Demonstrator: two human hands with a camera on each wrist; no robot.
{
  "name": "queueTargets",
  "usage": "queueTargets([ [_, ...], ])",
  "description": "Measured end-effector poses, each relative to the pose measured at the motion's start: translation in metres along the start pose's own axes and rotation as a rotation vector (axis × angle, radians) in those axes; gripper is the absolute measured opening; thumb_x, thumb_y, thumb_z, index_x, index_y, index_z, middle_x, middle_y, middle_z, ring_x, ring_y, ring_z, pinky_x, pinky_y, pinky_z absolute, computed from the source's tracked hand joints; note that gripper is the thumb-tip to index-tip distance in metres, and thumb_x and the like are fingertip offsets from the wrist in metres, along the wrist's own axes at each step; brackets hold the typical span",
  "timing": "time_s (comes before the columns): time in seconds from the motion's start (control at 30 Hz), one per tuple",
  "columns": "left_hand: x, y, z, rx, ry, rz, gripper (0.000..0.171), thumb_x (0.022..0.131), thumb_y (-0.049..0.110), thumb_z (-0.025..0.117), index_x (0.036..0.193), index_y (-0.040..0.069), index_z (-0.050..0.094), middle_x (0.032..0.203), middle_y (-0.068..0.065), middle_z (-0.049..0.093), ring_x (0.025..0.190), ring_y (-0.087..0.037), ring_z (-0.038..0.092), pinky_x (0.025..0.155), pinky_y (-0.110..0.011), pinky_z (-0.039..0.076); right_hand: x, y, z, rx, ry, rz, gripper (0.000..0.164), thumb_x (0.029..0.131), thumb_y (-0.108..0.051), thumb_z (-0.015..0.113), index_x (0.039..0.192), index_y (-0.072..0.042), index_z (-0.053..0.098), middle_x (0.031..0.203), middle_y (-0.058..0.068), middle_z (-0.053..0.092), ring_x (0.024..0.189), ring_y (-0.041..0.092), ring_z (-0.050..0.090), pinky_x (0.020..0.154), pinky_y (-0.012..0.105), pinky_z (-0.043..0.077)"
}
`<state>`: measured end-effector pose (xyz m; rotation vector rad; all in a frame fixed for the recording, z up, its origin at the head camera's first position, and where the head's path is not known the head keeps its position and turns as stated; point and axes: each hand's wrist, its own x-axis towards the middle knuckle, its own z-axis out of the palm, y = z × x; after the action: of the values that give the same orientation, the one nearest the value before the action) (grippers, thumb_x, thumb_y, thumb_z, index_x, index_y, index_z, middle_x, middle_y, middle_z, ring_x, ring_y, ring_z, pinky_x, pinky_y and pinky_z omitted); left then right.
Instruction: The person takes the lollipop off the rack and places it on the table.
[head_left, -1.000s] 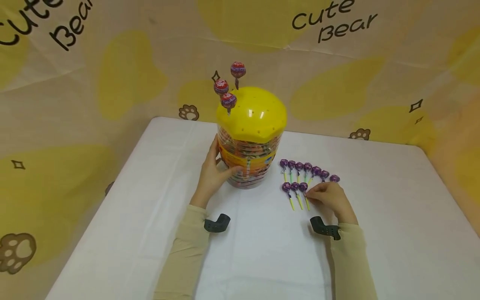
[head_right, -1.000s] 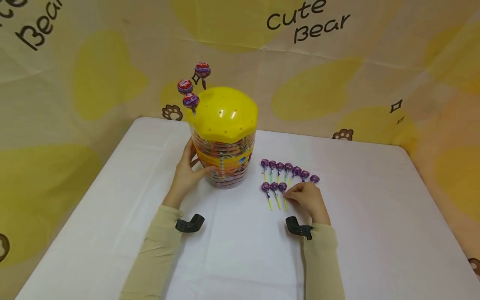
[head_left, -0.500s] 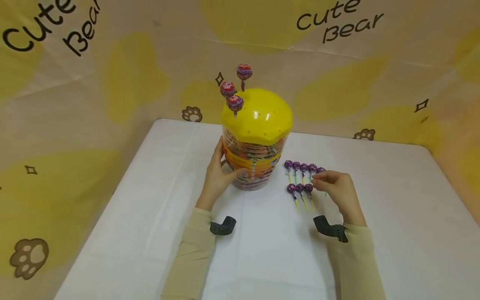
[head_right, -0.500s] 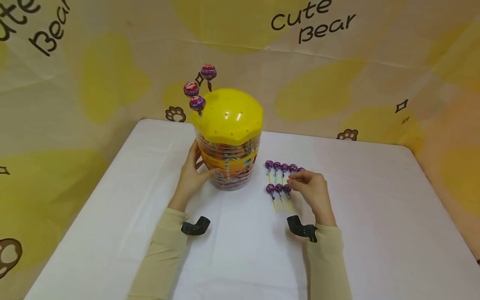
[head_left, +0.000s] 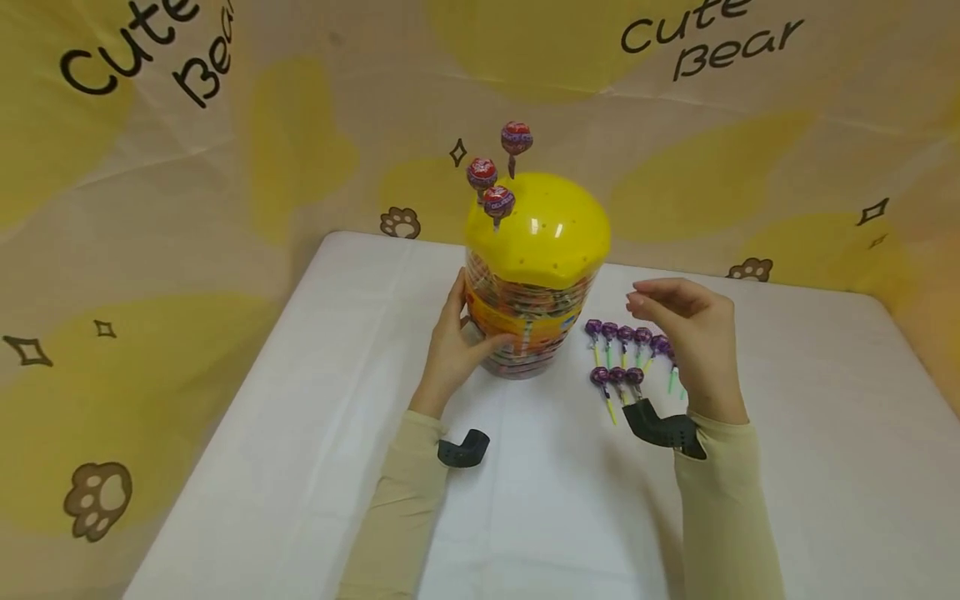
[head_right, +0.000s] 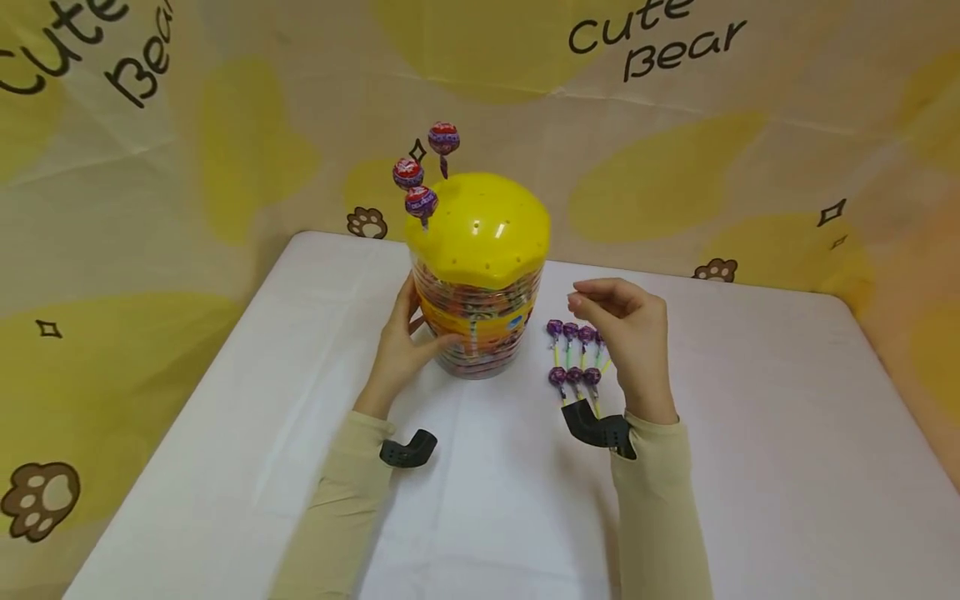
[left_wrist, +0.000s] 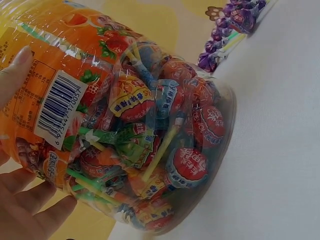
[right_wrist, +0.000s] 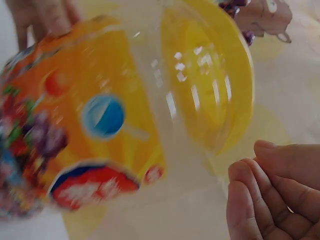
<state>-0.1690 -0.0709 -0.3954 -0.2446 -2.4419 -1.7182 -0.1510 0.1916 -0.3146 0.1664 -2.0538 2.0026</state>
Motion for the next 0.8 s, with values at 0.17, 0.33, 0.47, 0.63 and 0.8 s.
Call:
queueTargets([
  [0.17,0.001,0.001,0.001,0.007,0.003,0.001,0.103,0.077,0.025,0.079,0.153,0.015,0.010,0.154,-0.007,0.023,0.139,-0.023,0.026,0.109,-0.042,0.033,0.011,-0.016,0.021,0.133,0.020,-0.066,0.025,0.081,-0.003,0.074,0.098,0.012,0.067,0.087,0.010,0.070,0.076,0.021,0.066,0.075,0.025,0.056],
  [0.33,0.000,0.000,0.001,0.010,0.004,0.001,0.104,0.076,0.027,0.080,0.153,0.016,0.010,0.154,-0.007,0.023,0.139,-0.023,0.026,0.108,-0.042,0.034,0.021,-0.031,0.040,0.171,0.011,-0.089,0.026,0.080,-0.006,0.075,0.098,0.010,0.068,0.089,0.012,0.070,0.080,0.025,0.063,0.081,0.028,0.053],
  [0.47,0.000,0.000,0.001,-0.004,0.007,0.005,0.104,0.076,0.026,0.080,0.153,0.017,0.010,0.154,-0.005,0.023,0.139,-0.022,0.026,0.109,-0.042,0.033,0.028,-0.043,0.054,0.194,0.017,-0.098,0.025,0.078,-0.007,0.077,0.097,0.008,0.070,0.088,0.011,0.070,0.082,0.025,0.063,0.083,0.028,0.053],
  [0.63,0.001,-0.001,0.001,-0.002,0.002,0.011,0.104,0.077,0.028,0.079,0.153,0.017,0.010,0.154,-0.004,0.022,0.139,-0.021,0.026,0.108,-0.042,0.034,0.036,-0.055,0.066,0.182,0.023,-0.116,0.024,0.077,-0.006,0.078,0.097,0.006,0.071,0.089,0.011,0.070,0.086,0.026,0.063,0.082,0.027,0.053],
  [0.8,0.000,-0.002,0.001,0.009,0.003,0.001,0.104,0.077,0.028,0.079,0.153,0.016,0.010,0.155,-0.005,0.022,0.139,-0.022,0.026,0.108,-0.042,0.034,0.047,-0.066,0.082,0.126,-0.020,-0.105,0.024,0.078,-0.007,0.078,0.100,0.001,0.072,0.096,0.010,0.070,0.094,0.026,0.062,0.083,0.027,0.054],
])
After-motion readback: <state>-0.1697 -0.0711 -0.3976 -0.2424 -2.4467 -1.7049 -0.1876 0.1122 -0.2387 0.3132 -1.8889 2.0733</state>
